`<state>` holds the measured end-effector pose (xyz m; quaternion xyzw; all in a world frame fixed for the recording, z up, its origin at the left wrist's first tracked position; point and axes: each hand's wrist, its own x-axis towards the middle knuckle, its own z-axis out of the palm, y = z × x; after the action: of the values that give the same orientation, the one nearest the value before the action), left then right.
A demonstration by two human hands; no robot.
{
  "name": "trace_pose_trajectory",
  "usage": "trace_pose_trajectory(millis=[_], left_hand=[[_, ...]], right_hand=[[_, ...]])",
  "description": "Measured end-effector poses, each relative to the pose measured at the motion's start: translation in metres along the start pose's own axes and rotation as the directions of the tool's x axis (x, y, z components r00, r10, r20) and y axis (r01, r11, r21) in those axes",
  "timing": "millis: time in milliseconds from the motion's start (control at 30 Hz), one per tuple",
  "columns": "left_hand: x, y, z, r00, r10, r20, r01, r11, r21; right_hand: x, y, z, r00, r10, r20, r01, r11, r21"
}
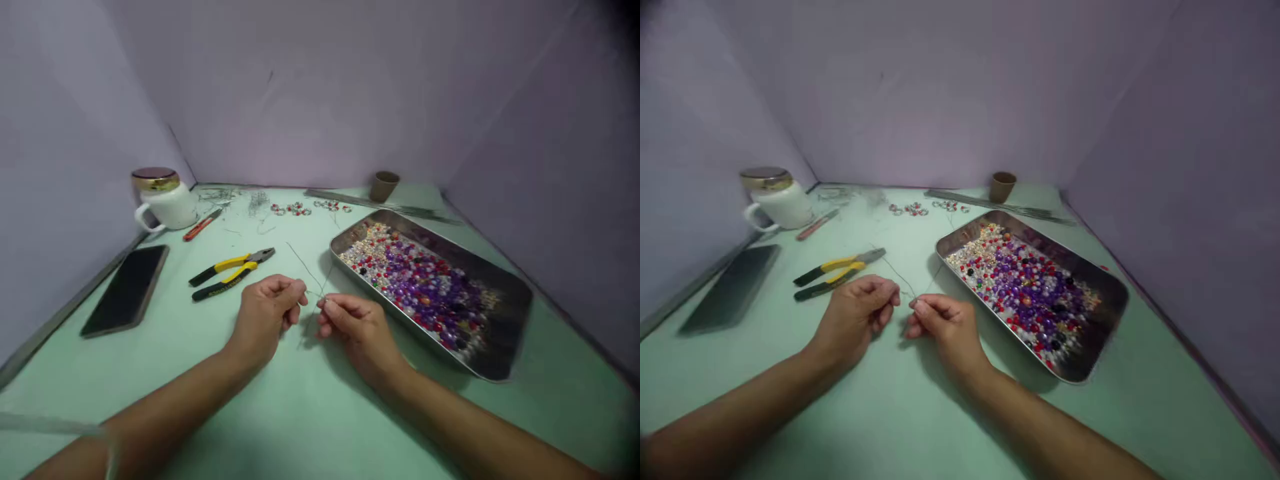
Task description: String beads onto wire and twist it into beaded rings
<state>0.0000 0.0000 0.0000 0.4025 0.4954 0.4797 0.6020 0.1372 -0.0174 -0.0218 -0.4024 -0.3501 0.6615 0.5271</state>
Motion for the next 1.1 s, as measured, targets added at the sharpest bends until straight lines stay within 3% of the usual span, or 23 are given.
trace_pose_trajectory(millis=[133,367,667,833,933,1000,1033,1100], left_hand=[[-0.002,0.009,0.002,1.000,0.010,-0.004,-0.011,0.993,-0.121],[0.000,0.009,-0.001,0.997,0.015,0.070,-0.005,0.990,-0.138],[-0.002,0.010,0.004,0.952,-0.084,0.295,0.166,0.950,-0.264],[-0.006,0.006,0.007,0.965,-0.030,0.259,0.070,0.986,-0.148],[-0.013,0.002,0.006,0.966,0.101,0.239,-0.118,0.991,0.057],[-0.019,-0.002,0.005,0.913,0.292,0.283,-0.369,0.889,0.273],[-0.021,-0.005,0.005,0.845,0.413,0.340,-0.523,0.769,0.366],[-0.024,-0.009,0.005,0.624,0.598,0.502,-0.778,0.421,0.466]], right_hand=[[-0.002,-0.001,0.004,1.000,0.008,0.014,-0.007,1.000,-0.022],[-0.003,0.002,0.002,1.000,0.018,0.025,-0.017,0.999,-0.034],[-0.002,0.006,0.002,1.000,-0.027,-0.012,0.027,0.998,-0.057],[-0.003,0.006,0.006,0.996,-0.080,-0.031,0.076,0.989,-0.131],[-0.002,0.006,0.007,0.993,-0.110,-0.039,0.102,0.980,-0.168],[-0.001,0.005,0.006,0.987,-0.147,-0.065,0.127,0.963,-0.239],[0.000,0.005,0.005,0.983,-0.167,-0.082,0.137,0.947,-0.291],[0.000,0.003,0.003,0.970,-0.227,-0.089,0.169,0.888,-0.428]])
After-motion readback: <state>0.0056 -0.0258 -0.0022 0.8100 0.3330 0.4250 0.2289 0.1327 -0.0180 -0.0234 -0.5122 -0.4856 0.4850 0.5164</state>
